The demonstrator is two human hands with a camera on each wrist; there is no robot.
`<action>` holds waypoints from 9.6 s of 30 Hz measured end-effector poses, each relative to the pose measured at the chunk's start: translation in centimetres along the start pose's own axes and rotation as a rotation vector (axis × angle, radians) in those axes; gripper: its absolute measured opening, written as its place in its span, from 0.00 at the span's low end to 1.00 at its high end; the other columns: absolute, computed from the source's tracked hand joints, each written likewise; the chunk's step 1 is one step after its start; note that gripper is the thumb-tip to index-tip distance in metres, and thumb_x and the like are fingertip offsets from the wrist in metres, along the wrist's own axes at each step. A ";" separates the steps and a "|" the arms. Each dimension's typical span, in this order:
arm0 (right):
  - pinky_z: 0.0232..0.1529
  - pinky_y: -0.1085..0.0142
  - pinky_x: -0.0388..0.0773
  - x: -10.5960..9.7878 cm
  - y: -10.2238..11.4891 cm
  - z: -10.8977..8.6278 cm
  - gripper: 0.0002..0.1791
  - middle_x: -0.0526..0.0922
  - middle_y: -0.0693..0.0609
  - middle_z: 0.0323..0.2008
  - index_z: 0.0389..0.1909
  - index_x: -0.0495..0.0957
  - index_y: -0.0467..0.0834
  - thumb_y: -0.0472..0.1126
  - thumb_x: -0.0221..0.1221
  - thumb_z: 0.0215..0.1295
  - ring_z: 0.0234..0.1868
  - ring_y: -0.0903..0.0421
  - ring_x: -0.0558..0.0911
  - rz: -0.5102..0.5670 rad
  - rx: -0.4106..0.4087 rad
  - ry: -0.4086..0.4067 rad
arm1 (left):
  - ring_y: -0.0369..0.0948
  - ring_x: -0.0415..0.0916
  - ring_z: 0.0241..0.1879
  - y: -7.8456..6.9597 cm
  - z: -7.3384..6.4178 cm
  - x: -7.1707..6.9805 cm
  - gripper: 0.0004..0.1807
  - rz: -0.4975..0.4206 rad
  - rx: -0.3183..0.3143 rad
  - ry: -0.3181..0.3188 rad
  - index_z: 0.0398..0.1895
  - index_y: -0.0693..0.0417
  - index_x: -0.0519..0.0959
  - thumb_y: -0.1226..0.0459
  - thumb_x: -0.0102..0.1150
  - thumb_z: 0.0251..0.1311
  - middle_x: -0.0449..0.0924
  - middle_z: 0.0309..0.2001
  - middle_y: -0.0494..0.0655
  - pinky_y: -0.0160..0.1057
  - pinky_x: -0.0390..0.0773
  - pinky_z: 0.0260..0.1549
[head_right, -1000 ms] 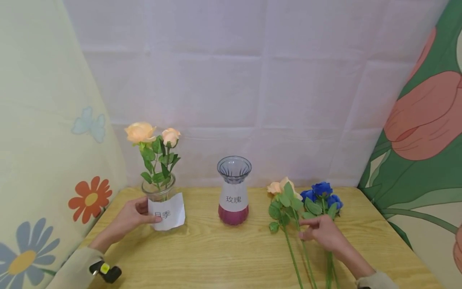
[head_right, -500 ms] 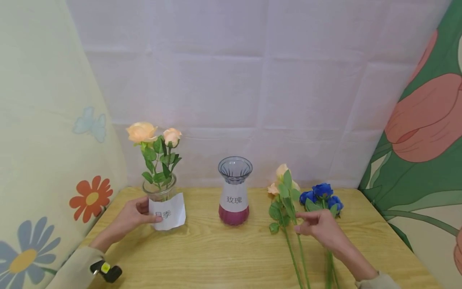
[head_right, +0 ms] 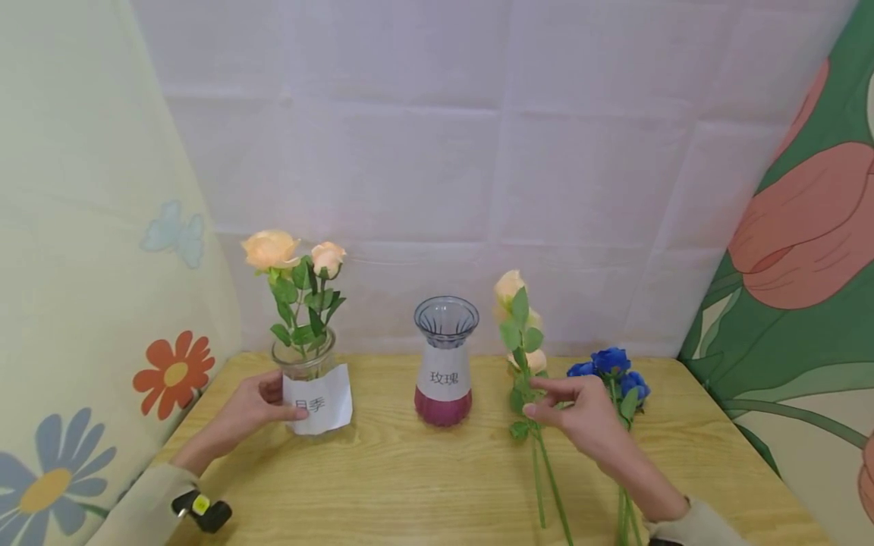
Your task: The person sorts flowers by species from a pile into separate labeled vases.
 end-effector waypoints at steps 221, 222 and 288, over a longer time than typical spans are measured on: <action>0.57 0.49 0.81 1.3 -18.9 4.0 0.26 0.87 0.43 0.57 0.55 0.88 0.42 0.50 0.75 0.59 0.62 0.41 0.80 -0.112 0.223 0.459 | 0.52 0.83 0.57 0.6 0.0 -0.4 0.42 0.050 0.002 -0.013 0.72 0.60 0.74 0.60 0.82 0.54 0.84 0.60 0.56 0.48 0.83 0.54; 0.56 0.50 0.82 1.3 -19.3 3.9 0.26 0.87 0.44 0.56 0.55 0.88 0.42 0.50 0.75 0.58 0.60 0.43 0.82 -0.087 0.227 0.452 | 0.53 0.82 0.57 0.5 0.0 -0.4 0.42 0.049 0.001 -0.013 0.72 0.60 0.74 0.61 0.82 0.54 0.84 0.60 0.56 0.49 0.83 0.54; 0.28 0.66 0.79 8.1 5.8 3.0 0.26 0.89 0.45 0.30 0.63 0.81 0.34 0.34 0.73 0.64 0.26 0.54 0.84 0.116 -0.185 -0.061 | 0.53 0.82 0.59 -0.1 -0.1 -0.2 0.43 0.036 -0.005 -0.013 0.73 0.60 0.73 0.61 0.82 0.54 0.83 0.62 0.57 0.54 0.81 0.56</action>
Point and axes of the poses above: each hand's wrist, its own z-axis towards the middle knuckle, its own x-axis out of the palm, y = z × x, the point moved 7 cm from there along z, towards the middle knuckle
